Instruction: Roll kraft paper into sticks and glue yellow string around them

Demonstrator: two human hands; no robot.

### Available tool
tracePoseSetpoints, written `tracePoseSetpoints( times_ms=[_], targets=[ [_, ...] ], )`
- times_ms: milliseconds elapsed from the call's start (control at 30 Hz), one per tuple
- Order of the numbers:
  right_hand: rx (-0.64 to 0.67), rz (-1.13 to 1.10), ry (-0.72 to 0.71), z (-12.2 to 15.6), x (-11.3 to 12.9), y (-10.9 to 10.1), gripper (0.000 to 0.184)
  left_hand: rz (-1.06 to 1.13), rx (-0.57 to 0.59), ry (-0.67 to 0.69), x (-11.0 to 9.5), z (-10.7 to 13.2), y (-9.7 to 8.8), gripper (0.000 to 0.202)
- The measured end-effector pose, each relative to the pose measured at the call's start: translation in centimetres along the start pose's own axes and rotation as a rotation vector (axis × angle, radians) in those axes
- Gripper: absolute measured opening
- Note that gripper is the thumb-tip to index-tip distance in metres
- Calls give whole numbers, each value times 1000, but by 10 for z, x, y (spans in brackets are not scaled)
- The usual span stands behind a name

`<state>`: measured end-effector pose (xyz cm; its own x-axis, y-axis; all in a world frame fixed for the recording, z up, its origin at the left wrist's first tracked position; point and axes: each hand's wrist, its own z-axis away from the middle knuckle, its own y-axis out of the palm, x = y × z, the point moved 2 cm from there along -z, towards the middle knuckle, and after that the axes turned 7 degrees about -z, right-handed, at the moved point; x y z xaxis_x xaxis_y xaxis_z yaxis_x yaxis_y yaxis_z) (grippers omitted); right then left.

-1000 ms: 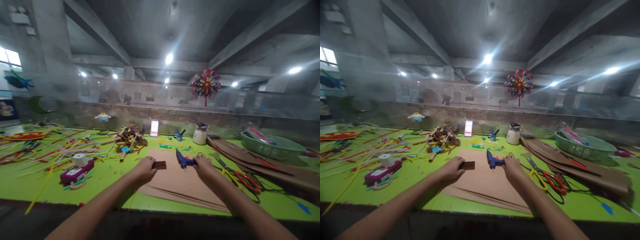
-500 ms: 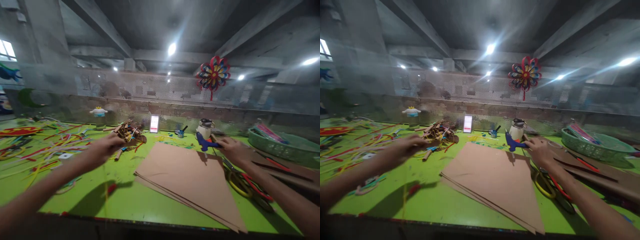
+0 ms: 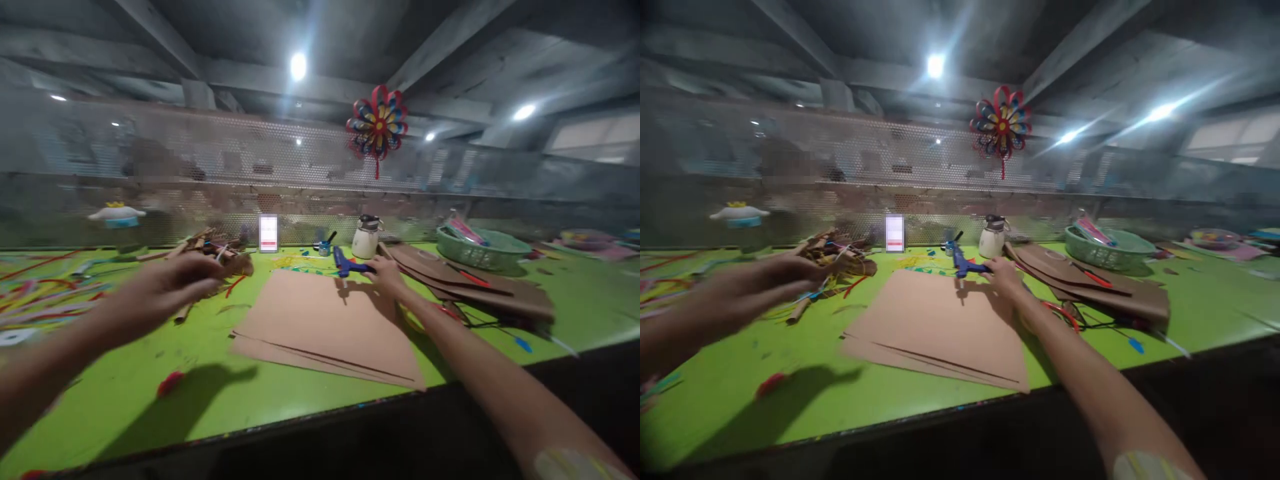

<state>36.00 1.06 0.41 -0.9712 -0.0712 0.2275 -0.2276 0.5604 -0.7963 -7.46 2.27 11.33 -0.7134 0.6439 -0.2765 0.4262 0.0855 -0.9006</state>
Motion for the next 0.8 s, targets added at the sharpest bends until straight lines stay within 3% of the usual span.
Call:
tracePoseSetpoints(
  times_ms=[100,200,267,333,467,600,700,800],
  targets=[
    [33,14,-37,16,21,9,21,55,172,223,-38,-27,67,33],
    [108,62,-97,34,28,19,17,83,209,315,-37,-49,134,26],
    [129,98,-106,43,25,23,19,58,136,306,-28,-53,159,27],
    [127,111,-93,49,22,23,22,40,75,357,-22,-49,169,30],
    [102,76,-80,53,27,18,26,-20,38,348,-16,-43,168,31],
    [-54,-41,-82,49,29,4,21,-33,57,317,-13,-45,168,30],
    [-158,7,37,38,-3,-24,26,-22,87,261,-13,-44,168,30],
    [-151,138,219,33,-63,-65,25,28,38,135,-12,-42,159,32]
  ],
)
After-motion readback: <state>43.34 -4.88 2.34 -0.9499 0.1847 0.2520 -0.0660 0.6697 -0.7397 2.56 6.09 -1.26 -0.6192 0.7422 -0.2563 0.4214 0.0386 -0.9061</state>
